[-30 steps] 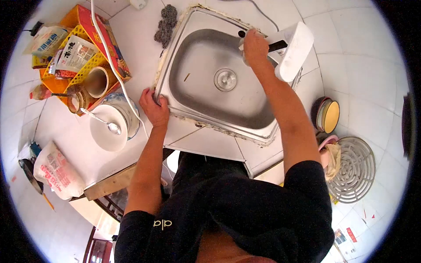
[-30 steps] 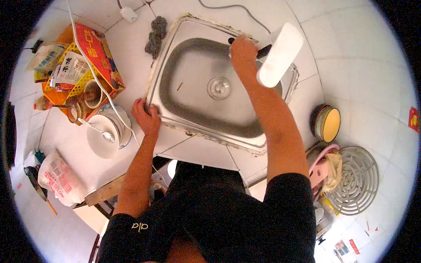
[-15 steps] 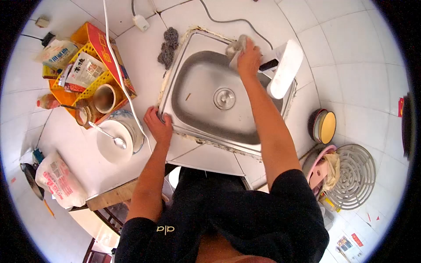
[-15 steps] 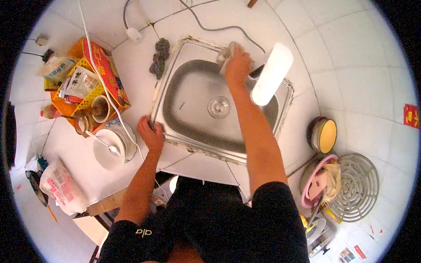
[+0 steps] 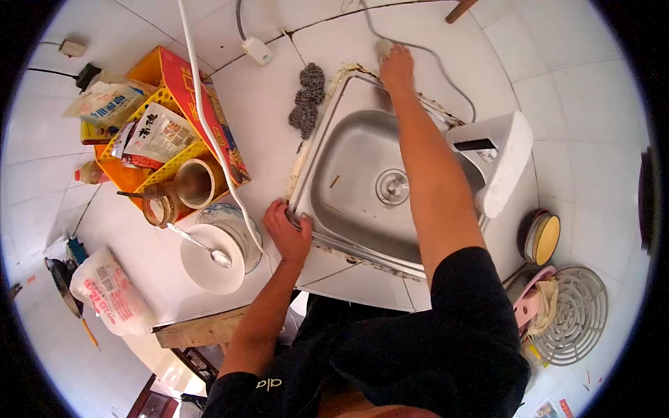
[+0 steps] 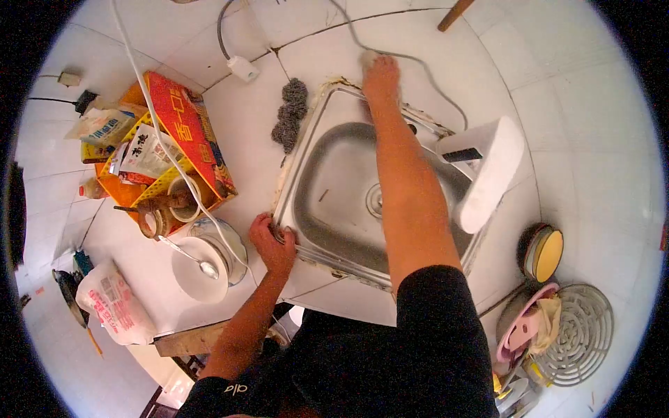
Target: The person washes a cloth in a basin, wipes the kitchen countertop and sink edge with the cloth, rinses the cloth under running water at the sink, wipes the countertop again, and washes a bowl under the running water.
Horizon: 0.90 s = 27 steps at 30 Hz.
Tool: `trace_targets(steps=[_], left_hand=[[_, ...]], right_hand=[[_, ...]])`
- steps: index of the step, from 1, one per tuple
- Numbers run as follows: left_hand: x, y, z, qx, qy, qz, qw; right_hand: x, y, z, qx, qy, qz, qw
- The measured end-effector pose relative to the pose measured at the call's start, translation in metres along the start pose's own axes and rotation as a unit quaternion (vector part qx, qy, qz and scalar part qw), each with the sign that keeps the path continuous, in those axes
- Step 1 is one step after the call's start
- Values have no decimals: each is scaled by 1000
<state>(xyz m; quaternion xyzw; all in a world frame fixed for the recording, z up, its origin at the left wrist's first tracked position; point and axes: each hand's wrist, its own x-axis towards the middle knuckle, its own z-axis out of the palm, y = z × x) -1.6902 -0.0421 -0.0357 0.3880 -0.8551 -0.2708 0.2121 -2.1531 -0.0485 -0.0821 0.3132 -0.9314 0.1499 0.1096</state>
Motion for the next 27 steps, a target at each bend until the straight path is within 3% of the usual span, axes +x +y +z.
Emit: trace_targets(steps=[2,4,7,10,13,16,18,21,23,26,27], left_hand=[[3,0,0,-2,-4,0,1000],[4,4,-4,1,-15,-5,1000],[4,3,-4,12,-17,0,1000],[3,2,-4,22,-16,9,1000],[2,2,-5,17,-15,10,1000],[2,1,-5,9,-12,9,1000],[4,0,-5,3,-14,10,1000],[5,1,-7,-8,-12,5,1000],[4,1,-8,-16,-9,-2,1000],[5,2,-11,-29,-19,-13,999],[4,-2,-8,-31,-20,-14,999]], right_hand=[[36,-2,61,-53,-51,-118,990],[50,-48,56,-17,-43,-178,983],[42,-99,47,26,2,-191,981],[31,-119,-9,47,-151,-183,970],[21,-108,-26,86,-166,-216,958],[21,-67,-37,28,-160,-275,948],[15,-43,-51,-17,-96,-232,968],[27,-5,-34,21,-49,-21,998],[41,4,-20,54,14,86,995],[65,-22,1,-45,111,267,956],[73,-34,7,-38,80,293,952]])
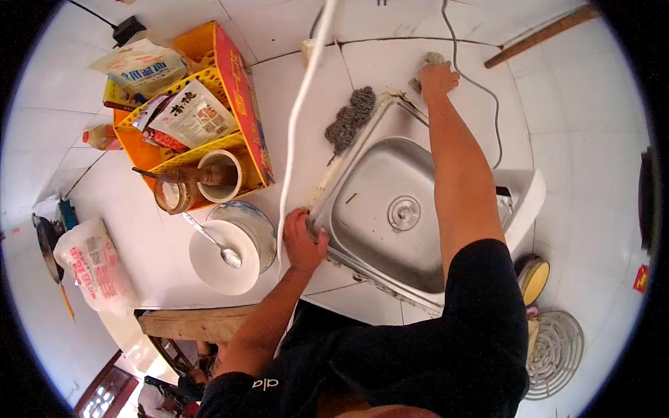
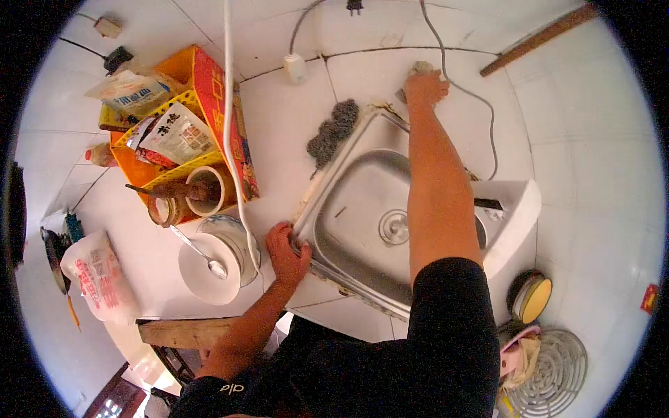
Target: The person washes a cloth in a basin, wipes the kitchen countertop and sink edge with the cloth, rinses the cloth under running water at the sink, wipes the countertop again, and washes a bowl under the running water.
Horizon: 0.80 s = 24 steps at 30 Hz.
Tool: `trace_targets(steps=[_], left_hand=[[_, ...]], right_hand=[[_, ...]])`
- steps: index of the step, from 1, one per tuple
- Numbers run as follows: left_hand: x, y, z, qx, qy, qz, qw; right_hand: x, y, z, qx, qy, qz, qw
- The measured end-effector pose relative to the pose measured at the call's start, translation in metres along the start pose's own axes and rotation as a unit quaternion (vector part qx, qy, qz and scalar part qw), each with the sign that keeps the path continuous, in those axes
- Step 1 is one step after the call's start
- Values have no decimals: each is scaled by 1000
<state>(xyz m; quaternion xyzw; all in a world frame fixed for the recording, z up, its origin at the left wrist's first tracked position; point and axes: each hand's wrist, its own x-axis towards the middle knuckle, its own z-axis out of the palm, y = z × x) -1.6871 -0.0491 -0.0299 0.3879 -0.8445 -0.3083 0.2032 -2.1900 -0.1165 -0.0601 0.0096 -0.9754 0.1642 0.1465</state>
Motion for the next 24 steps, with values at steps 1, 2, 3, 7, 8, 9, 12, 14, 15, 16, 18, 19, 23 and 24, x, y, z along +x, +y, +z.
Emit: trace_targets(steps=[1,2,3,7,8,9,12,14,15,16,18,19,23,24], left_hand=[[0,-1,1,0,-3,-3,1000],[0,-2,1,1,-7,-7,1000],[0,-3,2,3,-14,-11,1000],[0,-2,3,-4,-10,0,1000],[3,5,0,-6,-15,-12,1000],[3,6,2,3,-13,-2,1000],[2,1,1,10,-18,3,1000],[2,0,-3,12,-21,4,1000],[3,3,0,6,-22,5,1000],[1,1,2,28,-9,18,999],[1,1,2,34,-14,16,999],[1,2,1,36,-15,15,999],[3,5,0,28,3,27,999],[2,6,0,34,6,30,999]], right_hand=[[1,-10,1,-18,-19,-79,997],[1,-18,3,-35,-38,-157,986],[-2,-25,9,-53,-58,-233,969],[-31,-66,53,-52,-57,-423,903],[-46,-67,65,9,-46,-478,877],[-63,-71,90,75,-21,-489,869],[-108,-88,6,208,-124,-463,853],[-103,-74,2,200,-168,-504,824],[-99,-64,-1,186,-181,-529,808],[-97,-54,-7,171,-193,-554,792],[-102,-35,-29,160,-236,-569,771],[-101,-28,-37,154,-257,-576,760],[-92,-25,-52,86,-333,-608,715],[-91,-25,-60,52,-344,-633,692]])
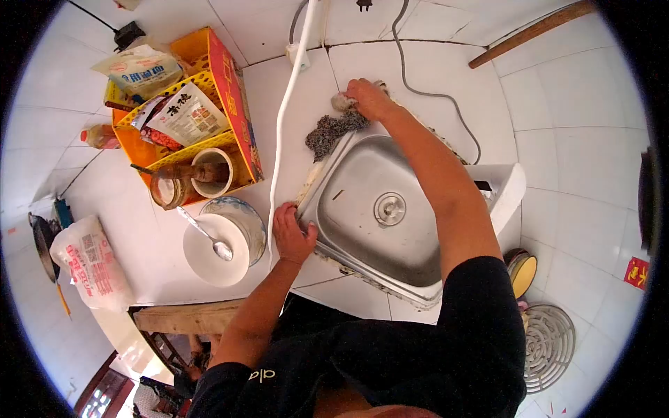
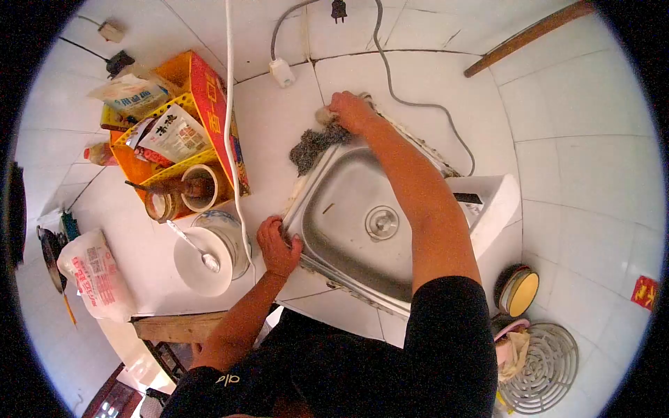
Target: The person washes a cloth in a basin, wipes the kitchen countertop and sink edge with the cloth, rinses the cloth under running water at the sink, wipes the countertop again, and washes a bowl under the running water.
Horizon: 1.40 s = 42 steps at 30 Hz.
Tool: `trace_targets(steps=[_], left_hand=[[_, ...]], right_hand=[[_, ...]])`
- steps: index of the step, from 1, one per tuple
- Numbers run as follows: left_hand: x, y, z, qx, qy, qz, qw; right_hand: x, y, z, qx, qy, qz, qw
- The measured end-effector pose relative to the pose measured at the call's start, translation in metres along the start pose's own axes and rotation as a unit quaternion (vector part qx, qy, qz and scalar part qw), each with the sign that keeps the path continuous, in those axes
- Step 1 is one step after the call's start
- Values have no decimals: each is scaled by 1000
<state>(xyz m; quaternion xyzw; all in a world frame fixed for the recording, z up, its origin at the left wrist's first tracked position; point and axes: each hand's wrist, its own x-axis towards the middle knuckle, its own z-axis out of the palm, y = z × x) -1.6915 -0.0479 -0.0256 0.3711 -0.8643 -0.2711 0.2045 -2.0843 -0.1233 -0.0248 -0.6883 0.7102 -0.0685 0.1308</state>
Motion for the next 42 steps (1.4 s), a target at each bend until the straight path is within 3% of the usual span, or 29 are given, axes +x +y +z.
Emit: trace_targets(steps=[6,11,15,17,18,21,24,27,28,30,32,36,38,40,42], left_hand=[[-1,2,-3,-37,-10,-36,999],[-5,-4,0,-6,5,-13,1000],[-2,-1,-2,2,-3,-31,1000],[-1,-5,1,1,8,-20,1000],[-6,-5,1,0,7,-18,1000],[-3,-4,0,-6,-7,-27,1000],[-5,-3,2,-22,-6,-41,999],[-2,-1,4,-28,0,-36,999],[-3,-1,3,-24,-1,-30,999],[-2,-1,2,-15,2,-17,1000],[-2,-1,2,-16,12,-2,1000],[-2,-3,4,4,-5,-5,1000],[-1,-2,3,11,-20,-23,999],[-1,-3,6,30,-16,-20,999],[4,0,3,34,-20,-19,999]], right_hand=[[-13,1,-11,7,-232,67,970],[-61,21,-71,59,-107,211,970],[-47,46,-63,107,89,269,953],[-30,24,-40,112,160,301,934],[-27,7,-24,37,216,253,942],[-18,-28,-4,-21,89,220,971],[-21,-25,-10,277,-73,202,937],[-26,-27,-29,320,6,261,911],[-24,-24,-27,261,125,267,919],[-8,12,-6,399,224,333,825],[19,55,22,522,343,375,685],[53,122,9,572,507,427,483],[73,124,-2,553,560,440,432],[85,104,-38,495,601,448,440],[109,122,12,347,594,455,565]])
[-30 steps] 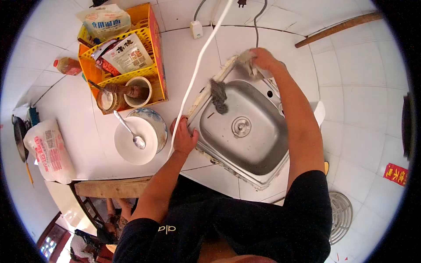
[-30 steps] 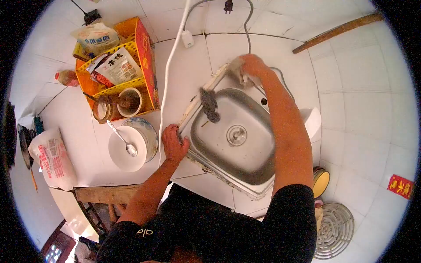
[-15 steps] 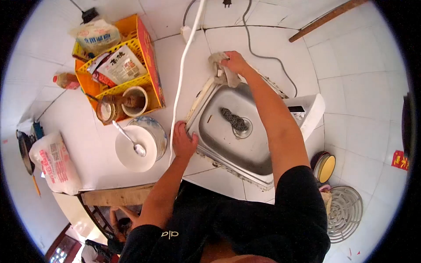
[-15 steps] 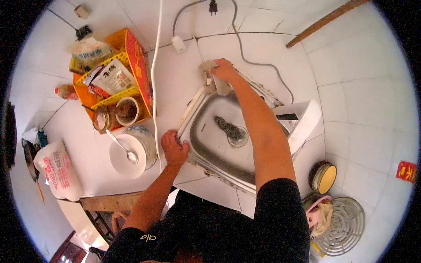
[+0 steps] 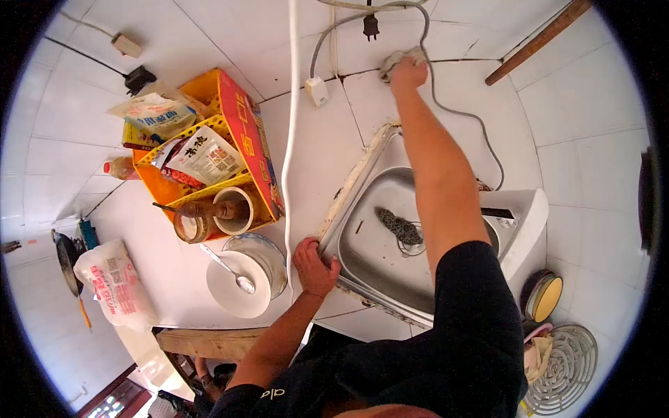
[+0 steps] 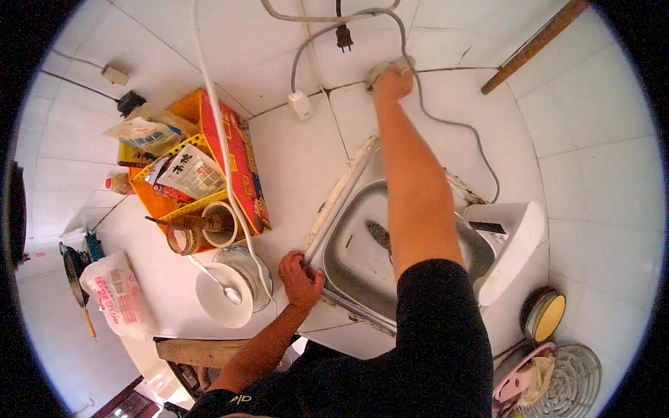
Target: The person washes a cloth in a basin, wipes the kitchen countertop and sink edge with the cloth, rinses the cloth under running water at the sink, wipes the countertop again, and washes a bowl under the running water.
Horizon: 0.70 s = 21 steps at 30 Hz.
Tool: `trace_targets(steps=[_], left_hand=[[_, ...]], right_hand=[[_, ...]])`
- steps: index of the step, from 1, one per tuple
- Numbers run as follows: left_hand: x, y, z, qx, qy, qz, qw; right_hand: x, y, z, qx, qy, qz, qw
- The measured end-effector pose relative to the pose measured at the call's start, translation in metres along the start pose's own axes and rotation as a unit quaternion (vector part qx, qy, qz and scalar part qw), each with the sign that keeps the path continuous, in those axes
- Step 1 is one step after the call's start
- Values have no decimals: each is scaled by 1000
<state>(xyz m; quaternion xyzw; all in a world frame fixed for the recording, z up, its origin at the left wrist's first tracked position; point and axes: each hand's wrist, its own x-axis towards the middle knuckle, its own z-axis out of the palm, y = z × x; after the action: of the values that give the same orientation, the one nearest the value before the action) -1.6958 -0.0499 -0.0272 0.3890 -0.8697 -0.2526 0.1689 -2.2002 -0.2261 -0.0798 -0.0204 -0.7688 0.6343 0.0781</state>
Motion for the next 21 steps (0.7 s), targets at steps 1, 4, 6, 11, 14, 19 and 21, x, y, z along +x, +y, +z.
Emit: trace_targets(steps=[1,4,6,11,14,19,21], left_hand=[[-1,2,0,-1,-7,2,1000],[-4,-1,3,-3,-7,8,1000],[-6,-1,1,-11,-23,6,1000],[-2,0,2,-8,-18,14,1000],[-4,0,2,2,-16,11,1000],[-1,4,-1,-11,-19,-5,1000],[1,3,5,-7,-11,4,1000]], right_hand=[[0,23,4,-72,-2,-70,995],[-55,-11,3,-139,-83,-65,985],[-86,-37,1,-180,-139,-62,972],[-20,-61,9,12,63,85,994],[-12,-32,2,-88,-10,64,994],[-1,-30,-8,-241,-109,-90,960],[-14,-64,-4,-187,-31,-113,975]])
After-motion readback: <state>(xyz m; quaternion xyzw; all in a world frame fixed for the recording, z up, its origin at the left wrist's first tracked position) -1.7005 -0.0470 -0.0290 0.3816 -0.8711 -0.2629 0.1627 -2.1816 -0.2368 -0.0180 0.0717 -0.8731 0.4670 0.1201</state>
